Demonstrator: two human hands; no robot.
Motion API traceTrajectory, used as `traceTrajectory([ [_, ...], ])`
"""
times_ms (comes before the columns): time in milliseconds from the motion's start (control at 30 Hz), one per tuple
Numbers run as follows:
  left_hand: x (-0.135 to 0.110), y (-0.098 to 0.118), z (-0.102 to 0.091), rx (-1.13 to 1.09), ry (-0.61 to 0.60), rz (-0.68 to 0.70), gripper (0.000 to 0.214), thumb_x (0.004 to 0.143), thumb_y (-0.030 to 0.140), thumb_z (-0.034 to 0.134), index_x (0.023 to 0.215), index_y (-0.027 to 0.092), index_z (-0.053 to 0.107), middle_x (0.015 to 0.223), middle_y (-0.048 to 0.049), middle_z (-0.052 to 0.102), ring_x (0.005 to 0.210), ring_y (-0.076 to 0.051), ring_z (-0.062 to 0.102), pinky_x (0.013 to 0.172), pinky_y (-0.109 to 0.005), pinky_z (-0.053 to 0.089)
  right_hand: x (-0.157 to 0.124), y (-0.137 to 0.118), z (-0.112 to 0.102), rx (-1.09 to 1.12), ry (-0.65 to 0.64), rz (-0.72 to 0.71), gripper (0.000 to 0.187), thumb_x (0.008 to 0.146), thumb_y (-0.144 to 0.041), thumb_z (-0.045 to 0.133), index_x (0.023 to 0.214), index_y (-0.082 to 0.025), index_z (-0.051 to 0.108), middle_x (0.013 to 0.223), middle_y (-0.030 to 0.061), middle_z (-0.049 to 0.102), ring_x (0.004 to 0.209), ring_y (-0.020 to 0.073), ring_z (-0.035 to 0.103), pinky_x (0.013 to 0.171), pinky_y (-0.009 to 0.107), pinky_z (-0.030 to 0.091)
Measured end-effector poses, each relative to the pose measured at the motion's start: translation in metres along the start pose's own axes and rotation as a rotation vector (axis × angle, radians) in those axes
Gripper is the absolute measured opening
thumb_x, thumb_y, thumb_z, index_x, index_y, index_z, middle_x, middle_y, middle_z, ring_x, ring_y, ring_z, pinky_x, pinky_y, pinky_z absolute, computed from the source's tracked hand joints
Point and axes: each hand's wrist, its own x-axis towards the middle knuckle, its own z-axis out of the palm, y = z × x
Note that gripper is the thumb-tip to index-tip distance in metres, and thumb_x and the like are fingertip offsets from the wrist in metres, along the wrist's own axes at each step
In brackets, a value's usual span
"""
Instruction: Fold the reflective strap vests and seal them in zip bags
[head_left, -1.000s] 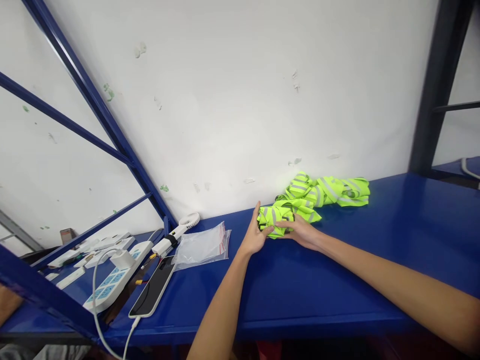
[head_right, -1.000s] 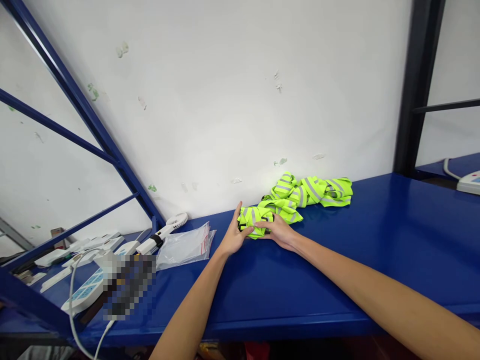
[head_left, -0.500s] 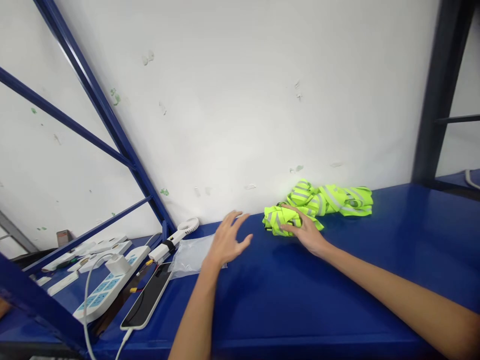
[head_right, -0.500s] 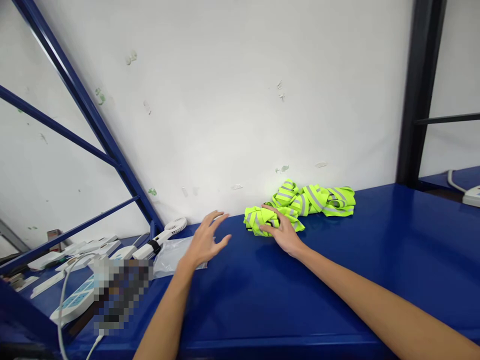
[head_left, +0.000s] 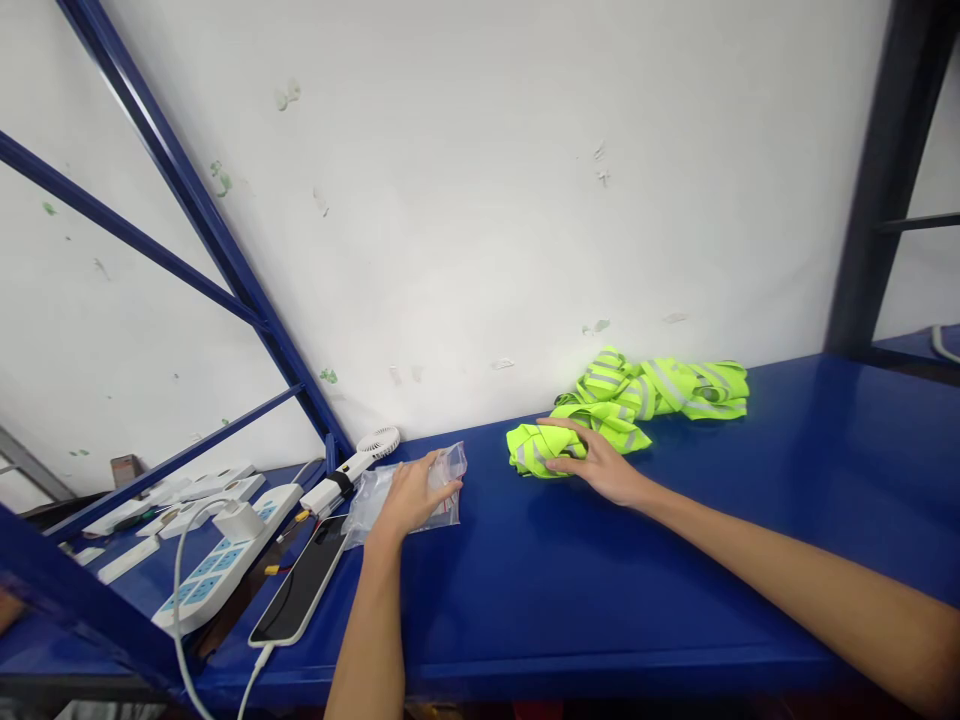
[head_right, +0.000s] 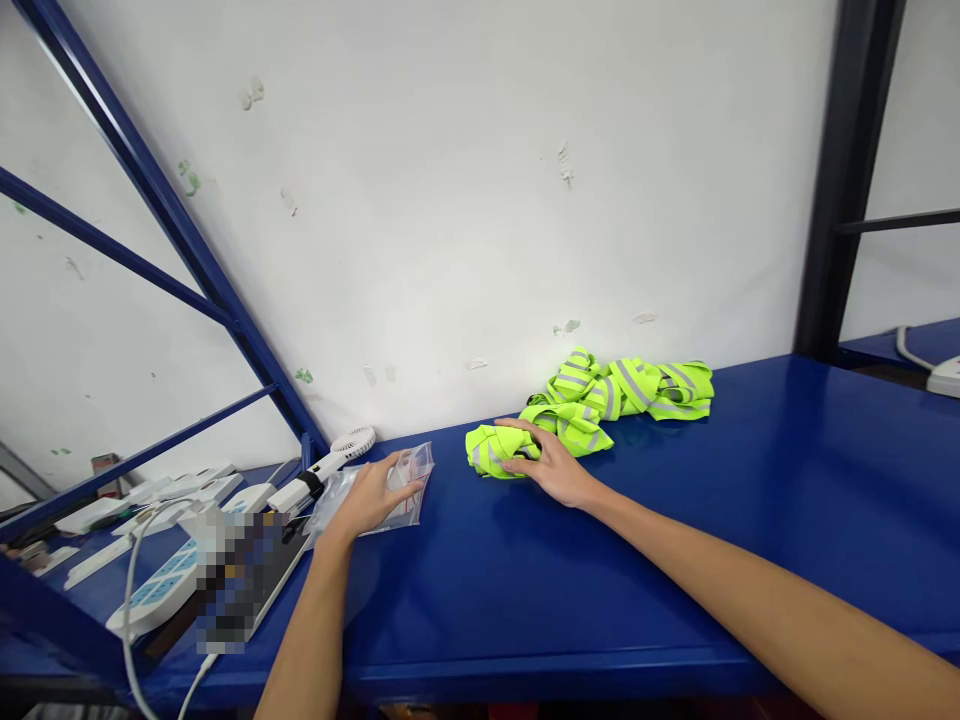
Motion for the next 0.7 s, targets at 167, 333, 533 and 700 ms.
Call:
traceTrajectory([
  [167,0.005,0.027,0.016,-0.068,0.225,0.278,0.056,0.082,0.047,0.061,0.132,0.026,0.047,0.131,-0.0076,0.056,0.123,-0.027,0.050,0.105,-0.046,0.036,0.001,-0.007,0.003,0.107,-0.038,-0.007,0.054,0.070,-0.026,0.075,0.121,-0.025,0.060,0.115,0.0035,0.063,0.105,0.0228,0.060,0.086,0.031,0.051],
  [333,0.007,0.058,0.038,-0.134,0.280,0.365,0.057,0.080,0.043,0.065,0.130,0.026,0.046,0.139,-0.0088,0.047,0.130,-0.026,0.042,0.108,-0.046,0.035,0.002,-0.005,0.010,0.189,0.065,-0.028,0.050,0.066,-0.024,0.077,0.114,-0.025,0.062,0.111,0.0018,0.064,0.104,0.0219,0.059,0.088,0.031,0.049],
  [533,0.008,0.075,0.054,-0.065,0.364,0.325,0.061,0.078,0.030,0.065,0.132,0.021,0.038,0.143,-0.0127,0.041,0.137,-0.029,0.033,0.112,-0.054,0.026,-0.001,0.003,0.019,0.551,0.101,0.247,0.053,0.062,-0.019,0.077,0.111,-0.025,0.058,0.105,0.0027,0.070,0.093,0.0248,0.066,0.074,0.035,0.056],
  [700,0.007,0.081,0.056,0.019,0.416,0.308,0.057,0.079,0.029,0.064,0.129,0.020,0.037,0.143,-0.0139,0.042,0.139,-0.030,0.030,0.113,-0.056,0.022,0.000,-0.002,0.021,0.643,0.166,0.385,0.041,0.060,-0.016,0.079,0.096,-0.022,0.060,0.095,0.0028,0.073,0.085,0.0240,0.069,0.068,0.033,0.058],
])
